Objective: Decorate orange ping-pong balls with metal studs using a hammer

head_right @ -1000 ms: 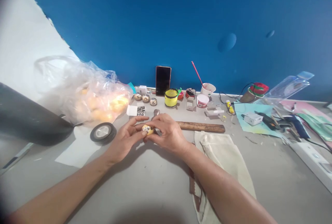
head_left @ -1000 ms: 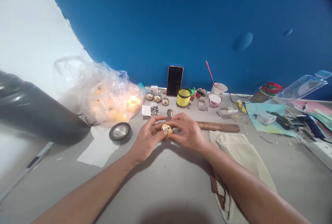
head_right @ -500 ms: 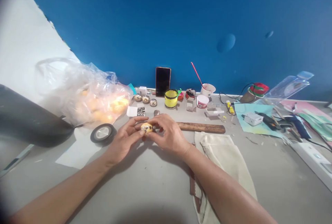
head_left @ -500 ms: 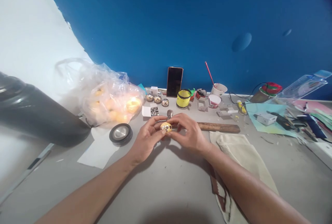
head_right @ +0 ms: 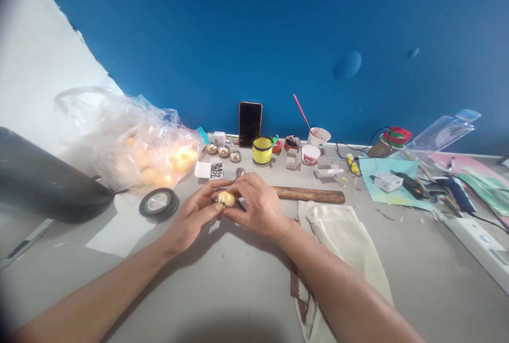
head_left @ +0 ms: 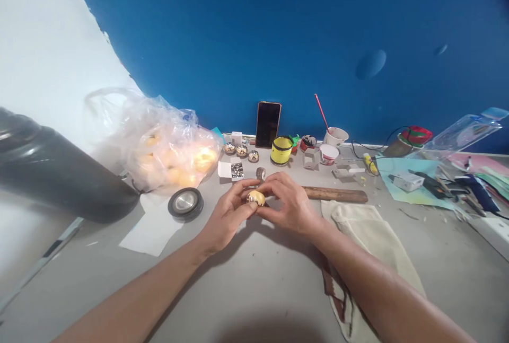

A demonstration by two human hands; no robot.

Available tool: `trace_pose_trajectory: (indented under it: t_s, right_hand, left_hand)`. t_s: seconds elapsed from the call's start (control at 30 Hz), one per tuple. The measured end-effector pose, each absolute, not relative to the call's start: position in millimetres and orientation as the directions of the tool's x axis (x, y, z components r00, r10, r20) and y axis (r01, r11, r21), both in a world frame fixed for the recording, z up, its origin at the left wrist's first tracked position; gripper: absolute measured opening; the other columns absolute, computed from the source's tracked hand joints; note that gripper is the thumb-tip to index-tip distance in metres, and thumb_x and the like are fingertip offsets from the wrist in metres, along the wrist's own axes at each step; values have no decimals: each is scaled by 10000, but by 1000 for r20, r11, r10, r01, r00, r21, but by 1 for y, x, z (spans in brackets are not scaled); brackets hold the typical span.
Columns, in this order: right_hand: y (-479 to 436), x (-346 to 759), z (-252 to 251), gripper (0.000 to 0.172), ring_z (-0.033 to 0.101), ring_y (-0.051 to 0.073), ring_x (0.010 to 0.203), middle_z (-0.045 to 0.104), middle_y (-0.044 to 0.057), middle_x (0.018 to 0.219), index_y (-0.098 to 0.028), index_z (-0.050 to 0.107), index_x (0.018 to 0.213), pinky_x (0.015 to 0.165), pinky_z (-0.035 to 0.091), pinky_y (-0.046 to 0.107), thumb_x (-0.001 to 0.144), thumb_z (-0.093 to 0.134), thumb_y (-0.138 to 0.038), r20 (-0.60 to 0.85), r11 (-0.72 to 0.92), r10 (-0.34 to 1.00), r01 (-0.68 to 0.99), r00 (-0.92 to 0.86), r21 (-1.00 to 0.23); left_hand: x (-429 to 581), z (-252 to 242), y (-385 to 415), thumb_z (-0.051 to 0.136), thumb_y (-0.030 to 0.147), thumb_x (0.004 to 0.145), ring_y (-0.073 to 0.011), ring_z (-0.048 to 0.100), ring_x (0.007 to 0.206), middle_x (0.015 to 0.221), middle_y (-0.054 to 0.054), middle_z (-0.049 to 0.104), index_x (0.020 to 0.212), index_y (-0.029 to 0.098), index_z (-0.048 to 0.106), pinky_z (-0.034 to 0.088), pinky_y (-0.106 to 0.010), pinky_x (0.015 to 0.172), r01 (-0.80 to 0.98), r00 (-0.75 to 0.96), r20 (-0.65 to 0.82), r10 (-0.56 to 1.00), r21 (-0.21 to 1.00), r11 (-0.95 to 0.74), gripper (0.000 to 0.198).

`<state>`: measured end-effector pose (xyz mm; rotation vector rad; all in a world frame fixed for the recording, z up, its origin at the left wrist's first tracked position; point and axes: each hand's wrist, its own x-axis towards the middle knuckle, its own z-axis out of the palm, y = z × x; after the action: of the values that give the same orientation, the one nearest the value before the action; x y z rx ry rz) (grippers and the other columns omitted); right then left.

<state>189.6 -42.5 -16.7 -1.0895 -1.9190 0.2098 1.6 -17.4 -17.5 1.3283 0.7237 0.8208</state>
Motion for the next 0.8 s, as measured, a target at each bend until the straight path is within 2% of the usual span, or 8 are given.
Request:
trace_pose_trajectory:
  t_s: [0.1,0.23,0.4,0.53,0.67,0.8]
  right_hand:
    - [-43,191,-16,198,640,214,881,711,80,929,-208,688,985,757,528,341,918,694,-393,604,595,755,655,-257,-465]
    - [-42,194,-17,281,649,221,944,740,94,988,-204,684,1118,814,540,349,965,632,-434,627,652,700,663,-342,-367]
    - [-42,196,-15,302,634,226,903,739,110,990,-176,694,1099,794,547,351,963,629,-437,656,677,650,684,-384,-271]
    - [-44,196,-14,319,622,223,862,736,111,974,-172,707,1085,778,547,355,972,604,-452,673,687,619,695,-405,-214]
    - [-44,194,-15,355,626,221,857,739,112,962,-169,721,1074,778,550,355,961,608,-486,694,685,608,697,-386,-213]
    - [-41,194,-14,330,654,216,884,748,93,953,-201,729,1102,812,555,359,923,679,-473,717,689,628,645,-304,-330]
  left_hand:
    - [3,-16,-17,696,361,880,-141,528,746,931,-44,650,1197,186,654,425,-266,666,-57,532,-3,847,998,39,365]
    - [3,-13,-18,685,359,885,-138,500,694,862,-35,646,1277,186,661,420,-273,646,-3,521,-10,854,1000,13,430]
    - [3,-10,-20,676,360,898,-133,452,637,742,-10,604,1341,201,658,393,-269,599,8,534,15,845,1000,-23,471]
    - [1,-12,-20,674,364,908,-134,440,624,726,-7,605,1344,205,668,389,-273,598,1,546,40,837,999,-48,464]
    - [-1,-13,-19,679,377,908,-130,439,632,737,-8,611,1350,205,668,386,-269,600,-8,553,15,833,1000,-13,474]
    - [-1,-12,-16,726,367,881,-137,515,706,863,-42,656,1328,215,683,440,-277,658,-147,611,-31,791,977,152,474]
